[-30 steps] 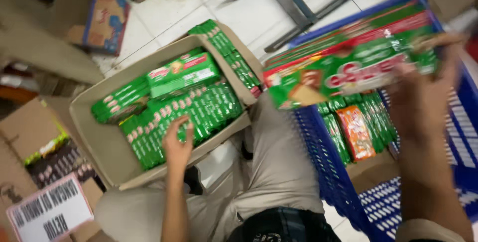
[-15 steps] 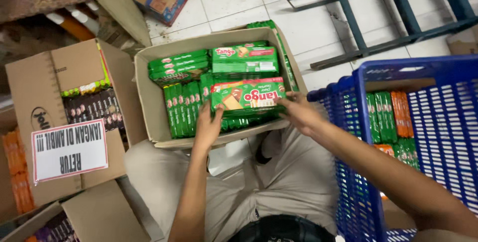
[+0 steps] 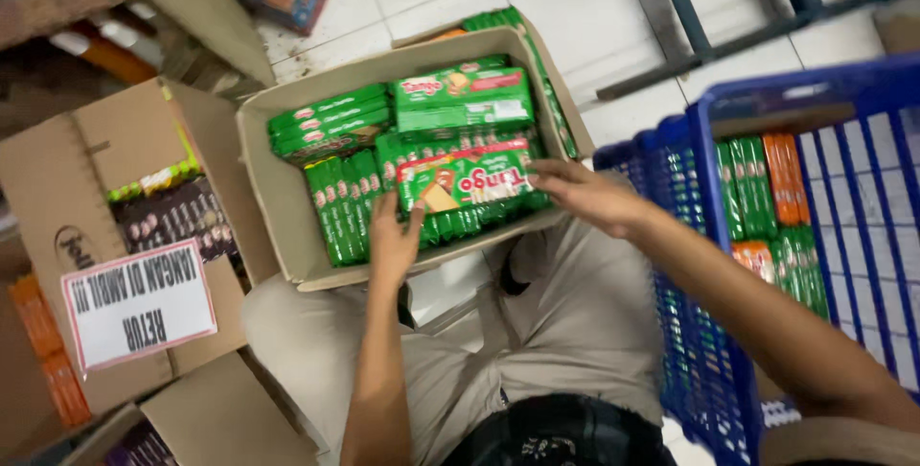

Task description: The person transfers green Tango snack packs from a cardboard box into a blue plastic basket. They repeatedly pick up stacks of snacks and place them into the basket, organizing them as they go.

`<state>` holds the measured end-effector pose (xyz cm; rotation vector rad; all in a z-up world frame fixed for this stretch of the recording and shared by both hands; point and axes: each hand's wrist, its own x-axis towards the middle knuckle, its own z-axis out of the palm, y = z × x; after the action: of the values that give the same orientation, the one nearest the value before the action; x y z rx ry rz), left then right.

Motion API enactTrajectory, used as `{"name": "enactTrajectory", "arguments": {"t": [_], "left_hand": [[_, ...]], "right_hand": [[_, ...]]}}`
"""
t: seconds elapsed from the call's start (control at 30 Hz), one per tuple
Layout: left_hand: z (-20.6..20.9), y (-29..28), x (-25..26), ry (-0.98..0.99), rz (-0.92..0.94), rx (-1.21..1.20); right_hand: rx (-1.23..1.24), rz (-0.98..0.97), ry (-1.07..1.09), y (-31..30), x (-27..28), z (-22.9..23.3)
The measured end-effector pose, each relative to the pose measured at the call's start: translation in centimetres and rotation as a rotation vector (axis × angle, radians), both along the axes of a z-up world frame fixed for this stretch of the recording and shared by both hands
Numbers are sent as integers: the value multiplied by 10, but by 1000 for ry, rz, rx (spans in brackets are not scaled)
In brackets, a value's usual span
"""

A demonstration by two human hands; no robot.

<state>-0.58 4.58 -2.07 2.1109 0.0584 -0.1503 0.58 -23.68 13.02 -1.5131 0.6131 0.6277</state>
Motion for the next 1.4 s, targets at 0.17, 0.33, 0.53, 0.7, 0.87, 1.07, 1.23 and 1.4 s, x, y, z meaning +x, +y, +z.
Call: {"name": "enactTrajectory", "arguments": {"t": [0.17,0.33,0.53,0.7,0.87,1.07,1.23,1.4], "left_hand": [[72,-24,-5,-66,-7,97],[63,-46,-7,-432,-294,396],[64,-79,-3,-338,-554,455],[58,-83,3,-407,-623,451],[73,-102,5,-501,-628,423],[72,-107,4,-503,-630,499],[67,-105,0,-475,-594,499],[69,-106,-3,-443,-571,500]], "right_hand": [[76,220,-432,-66,-26,59],[122,116,-544,-177,-84,54],[148,-353,-472,-287,-149,-1],[-228,-6,-183,-312,-166,-96],[-358,680,-291,-275,-195,-222],[-1303,1111,-56,-190,-218,-274],[-1199,1065,67,-191,-221,-289],[-1346,1087,-363,-200,-226,-291]]}}
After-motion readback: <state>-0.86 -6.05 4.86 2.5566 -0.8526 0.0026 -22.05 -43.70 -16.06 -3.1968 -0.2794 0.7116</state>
